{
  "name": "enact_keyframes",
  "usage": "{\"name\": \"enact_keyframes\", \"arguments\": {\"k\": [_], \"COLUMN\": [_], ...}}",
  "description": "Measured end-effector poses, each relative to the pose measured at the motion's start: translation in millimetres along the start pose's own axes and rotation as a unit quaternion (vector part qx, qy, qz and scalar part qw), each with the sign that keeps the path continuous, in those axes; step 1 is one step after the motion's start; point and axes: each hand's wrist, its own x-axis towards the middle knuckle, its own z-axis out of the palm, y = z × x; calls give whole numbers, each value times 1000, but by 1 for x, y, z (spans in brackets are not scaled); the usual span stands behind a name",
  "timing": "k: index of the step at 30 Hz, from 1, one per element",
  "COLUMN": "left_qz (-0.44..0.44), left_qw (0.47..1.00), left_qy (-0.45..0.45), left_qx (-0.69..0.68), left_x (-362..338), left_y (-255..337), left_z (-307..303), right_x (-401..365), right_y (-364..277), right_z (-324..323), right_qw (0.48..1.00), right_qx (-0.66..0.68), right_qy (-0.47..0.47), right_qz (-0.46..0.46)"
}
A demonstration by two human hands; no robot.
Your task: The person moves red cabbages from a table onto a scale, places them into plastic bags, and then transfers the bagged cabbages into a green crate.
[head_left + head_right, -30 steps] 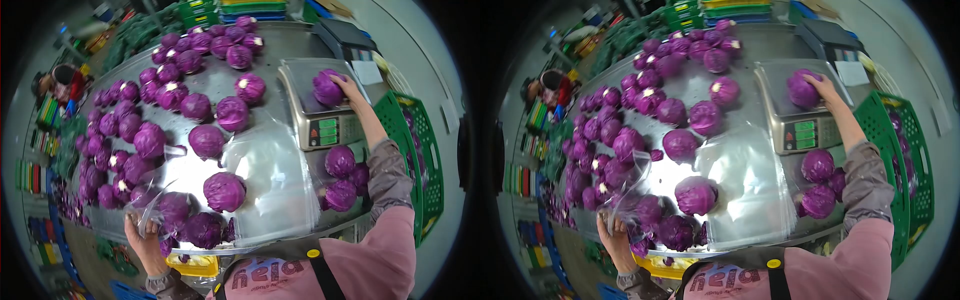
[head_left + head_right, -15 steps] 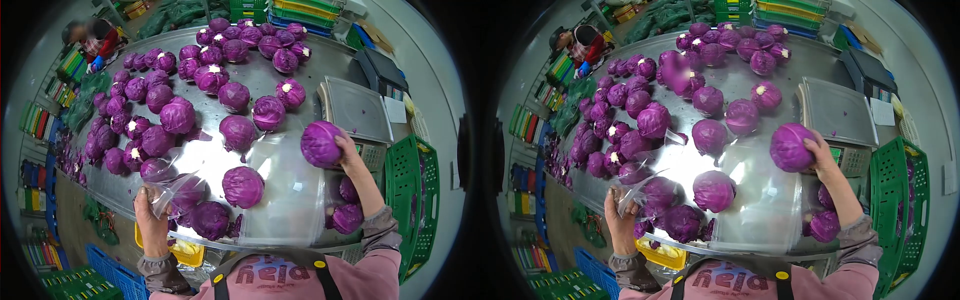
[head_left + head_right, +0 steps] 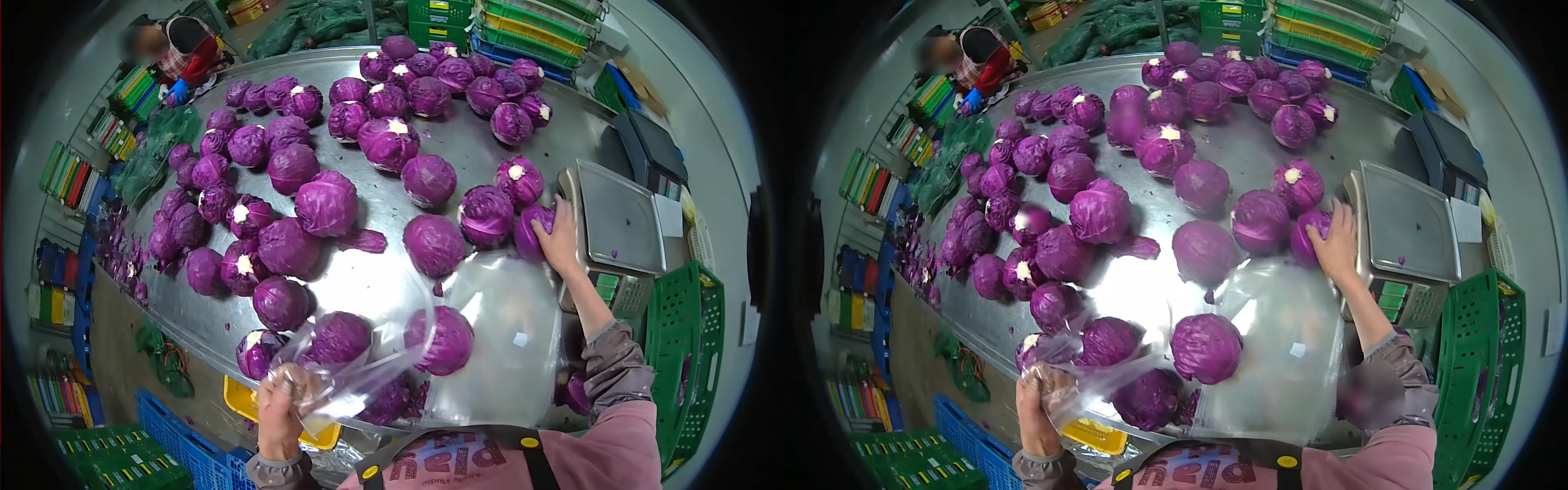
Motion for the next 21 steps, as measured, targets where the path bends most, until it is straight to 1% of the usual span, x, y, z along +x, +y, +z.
{"name": "enact_keyframes", "arguments": {"k": [1, 2, 3, 5, 6, 7, 9, 10, 11, 13, 14, 15, 16, 17, 18, 19, 21], "left_qz": [-18, -51, -49, -44, -27, -50, -84, -100, -100, -110, -108, -110, -112, -109, -105, -102, -86], "left_qw": [999, 996, 996, 984, 972, 966, 936, 914, 888, 869, 873, 864, 853, 855, 839, 822, 825], "left_qy": [-37, -67, -66, -162, -208, -227, -316, -372, -413, -461, -453, -463, -473, -469, -499, -529, -533], "left_qx": [5, -33, -35, -65, -107, -113, -132, -129, -177, -140, -142, -166, -190, -192, -188, -185, -168], "left_x": [2, 6, 9, 19, 26, 28, 38, 46, 50, 57, 59, 62, 65, 68, 72, 75, 78], "left_y": [1, -1, -4, -8, -12, -13, -14, -10, -13, -13, -12, -12, -12, -13, -14, -14, -12], "left_z": [-1, -7, -11, -18, -17, -23, -29, -30, -28, -35, -34, -30, -28, -29, -31, -33, -33], "right_x": [7, 19, 32, 56, 64, 72, 89, 95, 100, 107, 110, 111, 112, 113, 113, 109, 96], "right_y": [-17, -35, -48, -74, -88, -101, -124, -132, -141, -162, -170, -178, -185, -192, -197, -202, -207], "right_z": [-7, -10, -9, -2, 4, 14, 33, 48, 60, 84, 95, 104, 113, 119, 124, 129, 136], "right_qw": [990, 990, 989, 989, 985, 985, 972, 970, 967, 960, 959, 957, 957, 958, 951, 949, 958], "right_qx": [-95, -49, -49, 78, 102, 102, 117, 111, 115, 100, 89, 91, 87, 83, 62, 63, -25], "right_qy": [33, 57, 57, -26, -31, -30, -90, -107, -112, -165, -174, -178, -173, -166, -175, -178, -142], "right_qz": [-101, -122, -125, -126, -135, -138, -182, -189, -197, -204, -206, -212, -216, -220, -246, -251, -247]}}
